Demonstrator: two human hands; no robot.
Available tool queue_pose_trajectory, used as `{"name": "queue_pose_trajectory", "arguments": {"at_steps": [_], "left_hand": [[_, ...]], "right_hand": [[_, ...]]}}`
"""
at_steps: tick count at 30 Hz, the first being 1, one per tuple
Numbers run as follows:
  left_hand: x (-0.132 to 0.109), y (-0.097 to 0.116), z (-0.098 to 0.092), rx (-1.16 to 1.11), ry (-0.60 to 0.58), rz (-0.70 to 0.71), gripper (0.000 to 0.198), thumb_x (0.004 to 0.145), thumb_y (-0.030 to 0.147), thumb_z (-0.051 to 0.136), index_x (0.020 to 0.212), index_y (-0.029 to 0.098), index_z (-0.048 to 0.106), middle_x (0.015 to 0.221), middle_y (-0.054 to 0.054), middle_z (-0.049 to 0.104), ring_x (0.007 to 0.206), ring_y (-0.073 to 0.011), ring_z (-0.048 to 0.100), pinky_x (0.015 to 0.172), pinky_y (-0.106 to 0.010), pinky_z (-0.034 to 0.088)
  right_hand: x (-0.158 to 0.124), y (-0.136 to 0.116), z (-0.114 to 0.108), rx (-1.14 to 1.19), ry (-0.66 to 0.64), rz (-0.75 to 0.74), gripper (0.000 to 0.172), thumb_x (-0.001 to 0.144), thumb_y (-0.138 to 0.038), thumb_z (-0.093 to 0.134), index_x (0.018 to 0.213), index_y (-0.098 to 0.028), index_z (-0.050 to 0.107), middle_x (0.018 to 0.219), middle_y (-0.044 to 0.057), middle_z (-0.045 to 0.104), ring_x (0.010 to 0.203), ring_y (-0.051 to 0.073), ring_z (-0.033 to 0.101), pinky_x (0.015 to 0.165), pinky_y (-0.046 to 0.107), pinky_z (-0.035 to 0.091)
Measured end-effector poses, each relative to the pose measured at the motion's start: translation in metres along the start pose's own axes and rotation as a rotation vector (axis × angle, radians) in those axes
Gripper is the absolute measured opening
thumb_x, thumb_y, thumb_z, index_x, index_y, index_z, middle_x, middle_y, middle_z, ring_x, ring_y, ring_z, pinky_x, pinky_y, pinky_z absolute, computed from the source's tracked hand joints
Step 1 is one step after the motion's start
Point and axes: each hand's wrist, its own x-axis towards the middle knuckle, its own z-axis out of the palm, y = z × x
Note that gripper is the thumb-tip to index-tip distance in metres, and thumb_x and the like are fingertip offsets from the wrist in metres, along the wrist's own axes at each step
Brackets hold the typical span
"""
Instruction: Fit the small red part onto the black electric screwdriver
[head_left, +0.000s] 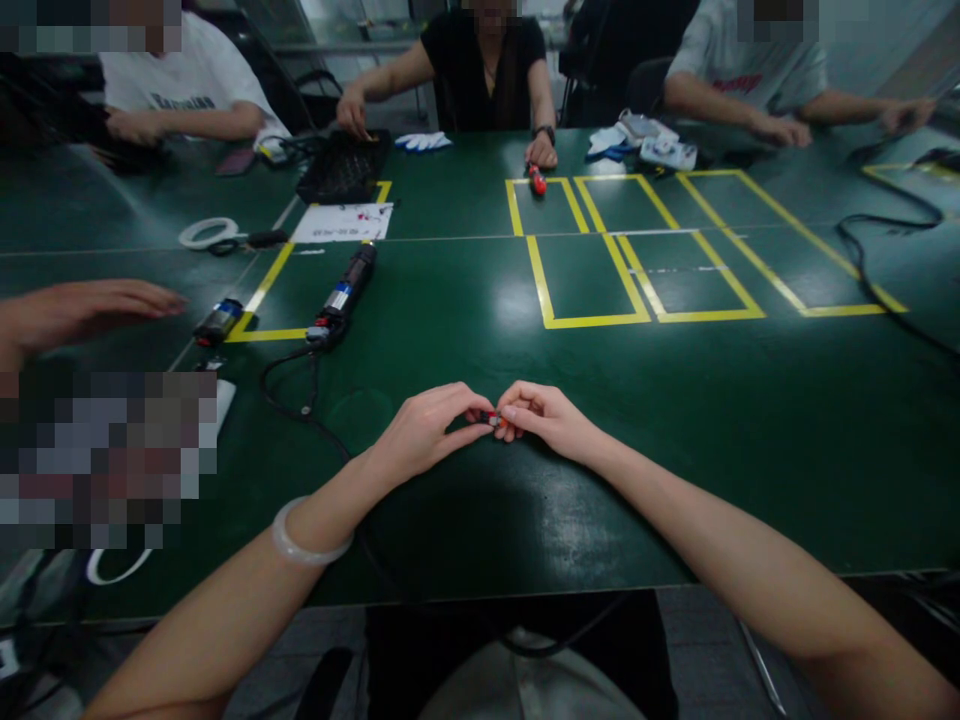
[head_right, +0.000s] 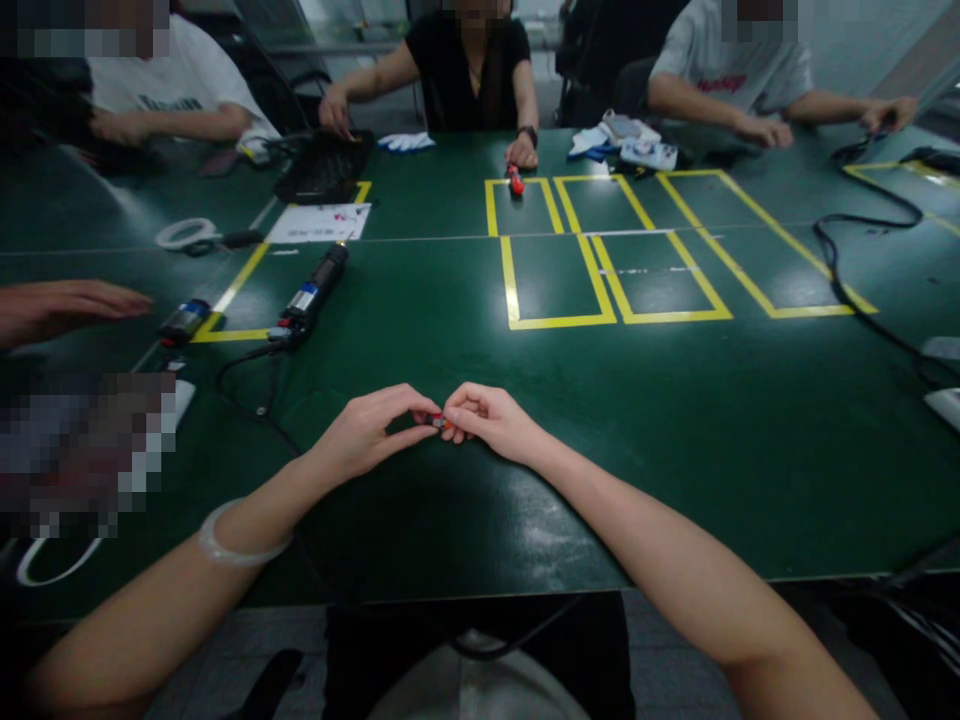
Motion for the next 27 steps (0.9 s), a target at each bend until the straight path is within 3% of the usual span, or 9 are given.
{"name": "queue_pose_trajectory", "arguments": {"at_steps": [15, 18, 20, 23, 27], "left_hand": [[0.001, 0.0, -0.001, 0.053, -0.041, 0.021, 0.019, 0.096, 0.035, 0.056, 0.098, 0.017, 0.064, 0.095, -0.005, 0.068, 0.088, -0.0161, 0.062, 0.078, -0.028, 0.046], [0.001, -0.002, -0.005, 0.123, -0.064, 0.031, 0.025, 0.096, 0.04, 0.054, 0.1, 0.018, 0.064, 0.099, -0.005, 0.068, 0.092, -0.0178, 0.062, 0.082, -0.03, 0.045], [0.002, -0.008, -0.011, 0.207, -0.019, 0.006, 0.026, 0.098, 0.041, 0.051, 0.102, 0.018, 0.064, 0.102, -0.006, 0.068, 0.097, -0.0193, 0.061, 0.088, -0.034, 0.043], [0.0, -0.029, -0.027, 0.385, 0.11, -0.129, 0.028, 0.099, 0.041, 0.047, 0.102, 0.018, 0.064, 0.106, -0.007, 0.067, 0.103, -0.0224, 0.059, 0.093, -0.038, 0.041], [-0.017, -0.072, -0.056, 0.651, 0.311, -0.489, 0.036, 0.096, 0.046, 0.046, 0.11, 0.017, 0.062, 0.113, -0.013, 0.062, 0.107, -0.0301, 0.056, 0.09, -0.042, 0.041]], "right_hand": [[-0.001, -0.004, 0.001, 0.002, -0.019, -0.013, 0.031, 0.083, -0.041, 0.075, 0.092, -0.016, 0.059, 0.078, 0.0, 0.067, 0.067, 0.01, 0.061, 0.064, 0.023, 0.05], [-0.001, -0.005, 0.001, -0.001, 0.0, -0.017, 0.03, 0.083, -0.04, 0.076, 0.091, -0.016, 0.059, 0.077, -0.001, 0.065, 0.066, 0.009, 0.06, 0.063, 0.023, 0.05], [-0.001, -0.005, 0.001, 0.013, 0.012, -0.013, 0.03, 0.082, -0.04, 0.076, 0.091, -0.017, 0.058, 0.079, 0.0, 0.066, 0.066, 0.009, 0.061, 0.062, 0.022, 0.05], [-0.002, -0.005, 0.0, 0.02, 0.025, -0.005, 0.029, 0.083, -0.04, 0.075, 0.091, -0.017, 0.058, 0.083, 0.0, 0.067, 0.066, 0.009, 0.062, 0.06, 0.022, 0.049], [-0.002, -0.005, 0.0, 0.022, 0.026, -0.003, 0.028, 0.083, -0.038, 0.075, 0.091, -0.017, 0.058, 0.084, 0.001, 0.067, 0.066, 0.009, 0.062, 0.061, 0.021, 0.05]]}}
